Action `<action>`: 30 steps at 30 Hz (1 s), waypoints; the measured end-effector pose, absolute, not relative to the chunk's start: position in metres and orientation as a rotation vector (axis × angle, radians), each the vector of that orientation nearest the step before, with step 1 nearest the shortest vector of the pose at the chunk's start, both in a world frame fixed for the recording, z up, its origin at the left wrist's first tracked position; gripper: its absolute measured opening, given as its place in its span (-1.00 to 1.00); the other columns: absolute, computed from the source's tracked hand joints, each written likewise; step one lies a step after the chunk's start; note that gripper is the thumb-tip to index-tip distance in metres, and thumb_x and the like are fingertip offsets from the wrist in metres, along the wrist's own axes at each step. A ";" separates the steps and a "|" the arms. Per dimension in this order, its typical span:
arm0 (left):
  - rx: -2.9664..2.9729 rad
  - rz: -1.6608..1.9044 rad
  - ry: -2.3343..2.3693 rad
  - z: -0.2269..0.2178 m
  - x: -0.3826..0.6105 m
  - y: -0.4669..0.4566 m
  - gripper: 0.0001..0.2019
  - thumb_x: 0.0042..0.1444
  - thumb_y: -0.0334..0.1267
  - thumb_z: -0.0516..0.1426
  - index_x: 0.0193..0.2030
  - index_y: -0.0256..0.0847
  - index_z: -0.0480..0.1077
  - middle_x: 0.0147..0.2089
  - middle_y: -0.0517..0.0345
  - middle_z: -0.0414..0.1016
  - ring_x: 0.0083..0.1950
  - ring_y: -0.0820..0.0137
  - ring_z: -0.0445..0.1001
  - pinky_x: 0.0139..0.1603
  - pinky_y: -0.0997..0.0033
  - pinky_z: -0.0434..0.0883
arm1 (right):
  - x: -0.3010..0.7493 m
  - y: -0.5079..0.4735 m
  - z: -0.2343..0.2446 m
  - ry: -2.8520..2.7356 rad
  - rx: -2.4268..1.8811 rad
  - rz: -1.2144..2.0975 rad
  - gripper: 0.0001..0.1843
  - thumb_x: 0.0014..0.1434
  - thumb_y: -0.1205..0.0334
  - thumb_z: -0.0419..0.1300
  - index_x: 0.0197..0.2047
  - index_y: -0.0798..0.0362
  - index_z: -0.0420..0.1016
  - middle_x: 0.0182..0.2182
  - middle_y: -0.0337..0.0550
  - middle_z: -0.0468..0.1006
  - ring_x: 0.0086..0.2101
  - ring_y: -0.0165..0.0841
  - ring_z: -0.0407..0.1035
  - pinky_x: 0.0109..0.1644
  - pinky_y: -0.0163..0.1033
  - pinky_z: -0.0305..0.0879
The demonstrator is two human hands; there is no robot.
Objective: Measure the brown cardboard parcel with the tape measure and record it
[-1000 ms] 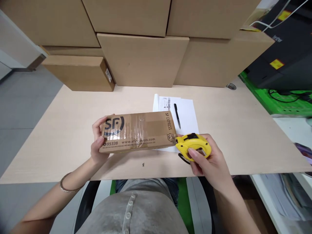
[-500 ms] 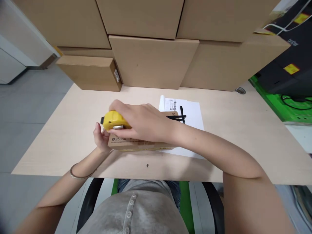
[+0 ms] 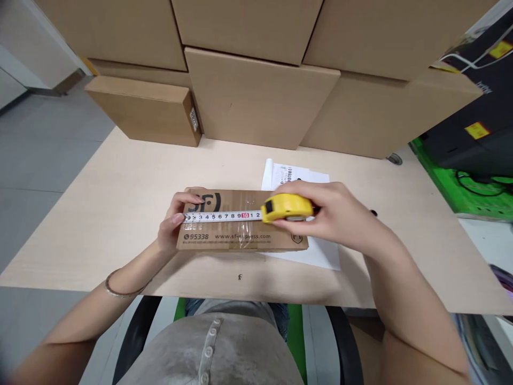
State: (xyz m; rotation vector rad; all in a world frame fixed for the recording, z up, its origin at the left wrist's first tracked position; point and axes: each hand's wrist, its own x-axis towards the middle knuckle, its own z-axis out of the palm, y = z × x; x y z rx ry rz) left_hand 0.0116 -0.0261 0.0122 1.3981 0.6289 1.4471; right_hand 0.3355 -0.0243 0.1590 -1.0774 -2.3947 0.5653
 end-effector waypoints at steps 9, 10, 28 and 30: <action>1.373 1.431 0.643 0.018 0.012 -0.027 -0.69 0.18 0.13 0.25 -0.04 0.07 0.57 0.04 0.09 0.52 0.06 0.13 0.46 0.01 0.05 0.44 | 0.411 -0.042 0.137 -2.108 -1.335 0.620 -0.67 0.11 0.09 0.51 -0.05 -0.15 0.64 -0.21 -0.21 0.72 -0.32 -0.28 0.56 -0.29 -0.19 0.49; 1.375 1.433 0.648 0.018 0.012 -0.027 -0.69 0.18 0.13 0.25 -0.04 0.07 0.56 0.04 0.08 0.53 0.06 0.13 0.46 0.01 0.05 0.44 | 0.410 -0.043 0.135 -2.099 -1.331 0.620 -0.67 0.11 0.09 0.51 -0.05 -0.15 0.63 -0.20 -0.21 0.72 -0.31 -0.28 0.56 -0.28 -0.19 0.50; 1.547 1.492 0.689 0.014 0.007 -0.030 -0.57 0.29 0.24 0.07 0.00 0.03 0.57 0.03 0.02 0.54 0.13 0.06 0.47 0.16 -0.08 0.47 | 0.271 -0.040 0.165 -2.560 -1.046 0.467 -0.63 0.35 -0.02 0.32 0.06 0.06 0.52 -0.21 -0.06 0.73 -0.30 -0.16 0.64 -0.33 -0.13 0.48; 1.648 1.451 0.654 0.016 -0.002 -0.031 -0.45 0.35 0.28 -0.04 0.06 -0.01 0.59 0.06 -0.04 0.56 0.17 0.03 0.47 0.21 -0.11 0.45 | 0.252 -0.044 0.159 -2.583 -0.851 0.422 -0.72 0.43 0.06 0.23 0.06 0.06 0.53 0.00 0.05 0.72 -0.03 -0.09 0.64 -0.12 -0.07 0.56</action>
